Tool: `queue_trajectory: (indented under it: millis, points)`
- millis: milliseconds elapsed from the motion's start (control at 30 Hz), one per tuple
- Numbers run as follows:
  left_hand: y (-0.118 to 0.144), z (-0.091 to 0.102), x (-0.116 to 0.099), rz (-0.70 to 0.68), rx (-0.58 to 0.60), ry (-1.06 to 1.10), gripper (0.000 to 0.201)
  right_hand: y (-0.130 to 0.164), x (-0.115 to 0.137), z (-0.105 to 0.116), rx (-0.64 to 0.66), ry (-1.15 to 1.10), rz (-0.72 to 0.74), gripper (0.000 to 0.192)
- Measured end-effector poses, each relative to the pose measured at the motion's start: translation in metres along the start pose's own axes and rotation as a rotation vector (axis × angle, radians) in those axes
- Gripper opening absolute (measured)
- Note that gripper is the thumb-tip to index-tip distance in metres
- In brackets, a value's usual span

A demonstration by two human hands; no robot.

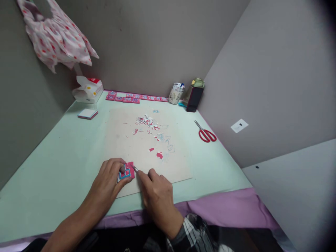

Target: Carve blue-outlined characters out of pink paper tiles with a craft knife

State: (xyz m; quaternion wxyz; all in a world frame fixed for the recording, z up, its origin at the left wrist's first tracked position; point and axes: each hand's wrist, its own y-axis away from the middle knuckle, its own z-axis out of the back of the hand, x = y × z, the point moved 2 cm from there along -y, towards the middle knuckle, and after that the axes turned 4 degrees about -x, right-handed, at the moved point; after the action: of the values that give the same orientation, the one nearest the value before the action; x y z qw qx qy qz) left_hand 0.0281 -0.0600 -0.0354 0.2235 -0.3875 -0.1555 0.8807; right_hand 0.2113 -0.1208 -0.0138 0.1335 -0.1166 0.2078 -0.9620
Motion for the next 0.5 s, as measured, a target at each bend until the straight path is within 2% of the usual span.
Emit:
queue_trajectory:
  millis: [267, 500]
  points:
    - [-0.0001, 0.0009, -0.002, -0.013, -0.011, 0.012, 0.022, 0.0025, -0.001, 0.0006, -0.049, 0.045, 0.046, 0.044]
    - [-0.0023, 0.0028, -0.0051, 0.034, -0.002, 0.039, 0.025, -0.0023, -0.0004, -0.0017, 0.016, 0.031, 0.015, 0.044]
